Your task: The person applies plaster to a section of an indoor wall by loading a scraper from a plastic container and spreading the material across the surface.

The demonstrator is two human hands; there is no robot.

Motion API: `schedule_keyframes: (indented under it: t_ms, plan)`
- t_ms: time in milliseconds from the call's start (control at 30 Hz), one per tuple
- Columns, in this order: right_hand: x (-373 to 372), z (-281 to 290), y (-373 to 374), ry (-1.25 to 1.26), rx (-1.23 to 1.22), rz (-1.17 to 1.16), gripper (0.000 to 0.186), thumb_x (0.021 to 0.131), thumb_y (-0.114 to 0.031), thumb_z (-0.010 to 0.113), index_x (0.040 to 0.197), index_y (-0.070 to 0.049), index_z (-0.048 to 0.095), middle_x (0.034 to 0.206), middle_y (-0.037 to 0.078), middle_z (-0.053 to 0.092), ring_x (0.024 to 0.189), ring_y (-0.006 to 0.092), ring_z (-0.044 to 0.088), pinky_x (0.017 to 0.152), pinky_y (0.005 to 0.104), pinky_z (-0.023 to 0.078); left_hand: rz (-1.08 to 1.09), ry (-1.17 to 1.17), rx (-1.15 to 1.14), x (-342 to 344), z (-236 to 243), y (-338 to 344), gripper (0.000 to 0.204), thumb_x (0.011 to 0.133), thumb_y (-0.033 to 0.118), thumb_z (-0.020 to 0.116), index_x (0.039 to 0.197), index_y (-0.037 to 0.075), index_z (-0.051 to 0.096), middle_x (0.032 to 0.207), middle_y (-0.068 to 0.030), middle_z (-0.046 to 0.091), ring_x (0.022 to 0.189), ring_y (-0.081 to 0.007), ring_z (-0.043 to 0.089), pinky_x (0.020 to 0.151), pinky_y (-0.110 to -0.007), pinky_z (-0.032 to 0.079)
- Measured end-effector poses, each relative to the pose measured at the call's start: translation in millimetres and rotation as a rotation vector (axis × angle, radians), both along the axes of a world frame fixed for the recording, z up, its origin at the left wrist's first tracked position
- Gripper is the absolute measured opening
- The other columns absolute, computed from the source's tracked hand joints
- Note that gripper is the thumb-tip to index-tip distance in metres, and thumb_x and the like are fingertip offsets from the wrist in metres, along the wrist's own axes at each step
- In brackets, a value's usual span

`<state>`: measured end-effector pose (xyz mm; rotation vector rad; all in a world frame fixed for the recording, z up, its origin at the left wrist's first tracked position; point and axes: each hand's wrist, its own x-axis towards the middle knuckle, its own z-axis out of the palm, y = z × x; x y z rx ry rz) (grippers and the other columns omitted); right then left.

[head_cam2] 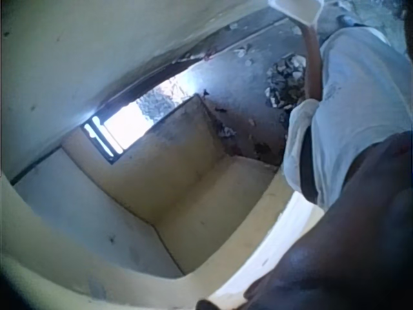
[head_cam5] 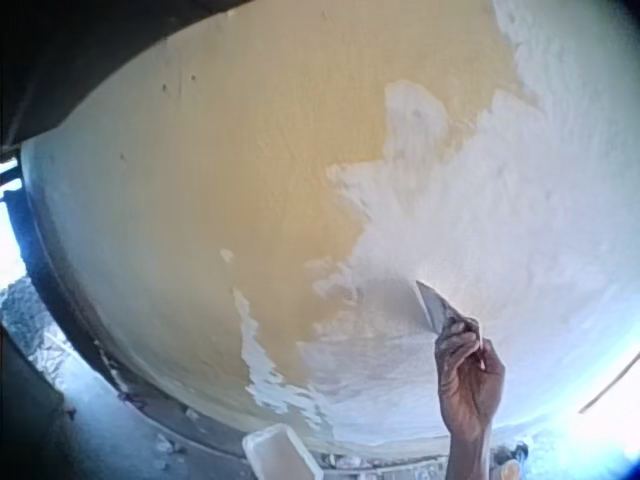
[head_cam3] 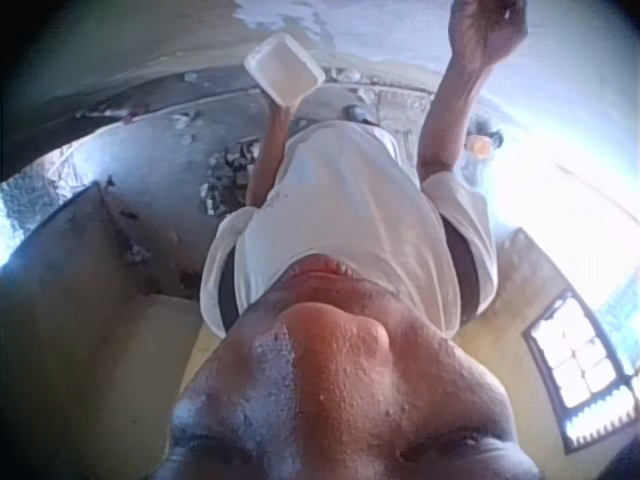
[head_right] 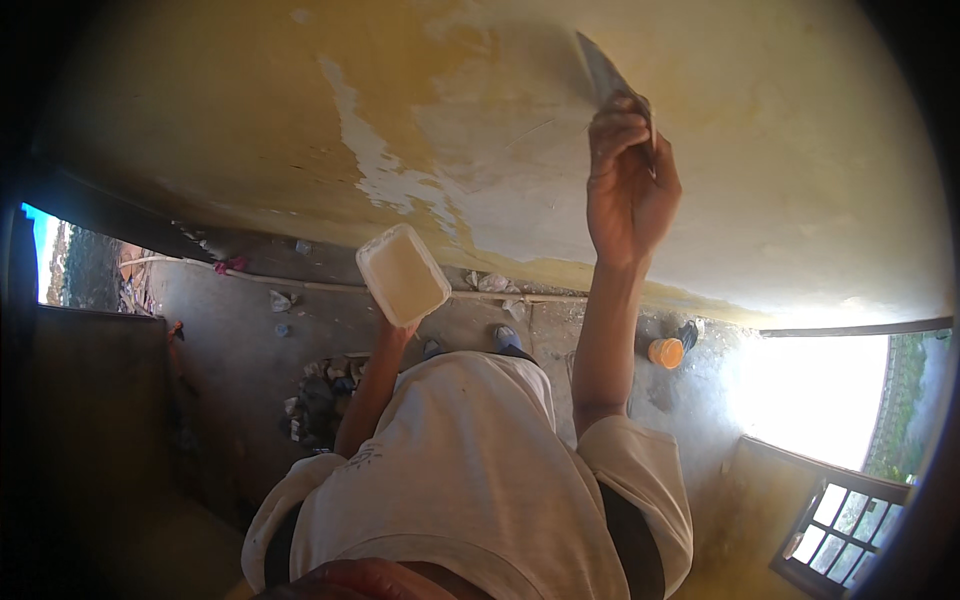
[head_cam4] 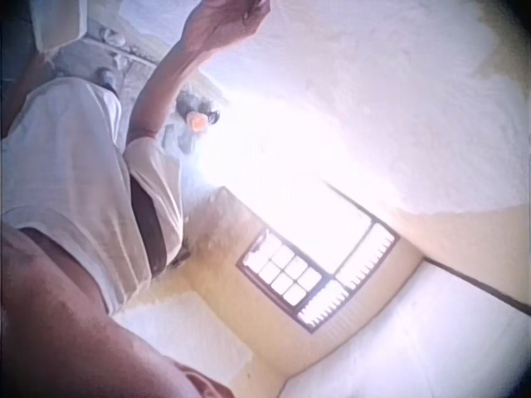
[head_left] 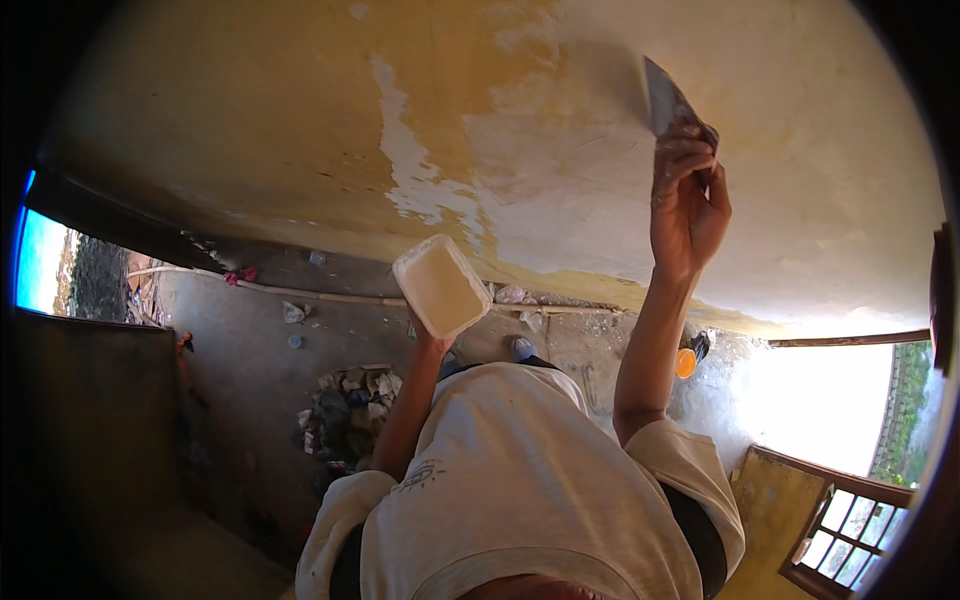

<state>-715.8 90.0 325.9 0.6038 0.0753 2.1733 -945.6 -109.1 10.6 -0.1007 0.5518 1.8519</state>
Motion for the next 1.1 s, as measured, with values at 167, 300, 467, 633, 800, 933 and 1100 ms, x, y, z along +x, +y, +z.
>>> schedule_keyframes:
  t_ms: [167,300,467,633,800,933,1100]
  plan:
    - [-0.1,-64.8,-34.0,-0.254,0.016,-0.116,0.034,0.098,-0.004,0.043,0.126,0.016,0.040,0.111,0.020,0.051,0.101,0.0207,0.054,0.089,0.0287,0.057,-0.028,0.000,-0.012,6.5,0.0,7.5,0.057,0.100,0.055,0.036,0.141,0.017,0.047,0.133,-0.0050,0.058,0.116,-0.0276,0.060,0.097,-0.049,0.051]
    - [-47.1,-195.4,-39.0,-0.952,-0.121,0.032,0.028,0.097,-0.011,0.050,0.115,0.010,0.052,0.108,0.020,0.063,0.097,0.0236,0.063,0.085,0.0275,0.058,-0.044,0.017,0.023,6.4,-3.7,11.8,0.057,0.100,0.054,0.037,0.141,0.017,0.047,0.133,-0.0054,0.058,0.116,-0.0276,0.060,0.096,-0.049,0.052]
    - [-84.4,-282.2,-18.7,-1.061,-0.047,0.135,0.024,0.097,-0.011,0.049,0.110,0.009,0.055,0.112,0.020,0.062,0.100,0.0239,0.062,0.090,0.0303,0.056,-0.059,0.052,0.045,4.7,-5.8,10.2,0.058,0.100,0.054,0.038,0.141,0.015,0.047,0.132,-0.0063,0.059,0.116,-0.0277,0.061,0.096,-0.049,0.052]
    - [-71.8,-216.5,19.0,-0.813,-0.237,0.007,0.022,0.092,-0.002,0.051,0.105,0.017,0.052,0.106,0.024,0.060,0.098,0.0253,0.062,0.090,0.0281,0.056,-0.056,0.030,0.091,-2.1,-13.6,7.0,0.057,0.099,0.052,0.042,0.142,0.015,0.045,0.135,-0.0060,0.057,0.119,-0.0276,0.059,0.098,-0.049,0.051]
    - [-11.7,-68.0,19.4,-0.271,-0.098,0.086,0.030,0.095,-0.001,0.048,0.116,0.021,0.044,0.112,0.022,0.051,0.100,0.0239,0.057,0.091,0.0269,0.056,-0.075,-0.018,0.102,4.8,-18.1,9.1,0.057,0.099,0.050,0.045,0.144,0.015,0.044,0.137,-0.0058,0.056,0.122,-0.0274,0.057,0.100,-0.050,0.050]
    - [23.9,-30.4,-2.8,-0.119,0.048,-0.120,0.033,0.096,-0.003,0.046,0.122,0.018,0.043,0.117,0.021,0.050,0.102,0.0241,0.057,0.090,0.0285,0.056,-0.087,-0.018,0.075,12.3,-19.3,10.5,0.057,0.099,0.051,0.044,0.143,0.015,0.044,0.137,-0.0058,0.056,0.122,-0.0275,0.057,0.100,-0.050,0.050]
    - [27.0,-177.7,-20.5,-0.668,0.130,-0.327,0.030,0.099,-0.013,0.047,0.120,0.007,0.054,0.119,0.024,0.061,0.108,0.0296,0.063,0.093,0.0344,0.055,-0.092,-0.009,0.050,20.4,-21.8,8.8,0.058,0.099,0.052,0.043,0.143,0.015,0.044,0.136,-0.0058,0.056,0.122,-0.0277,0.057,0.100,-0.050,0.050]
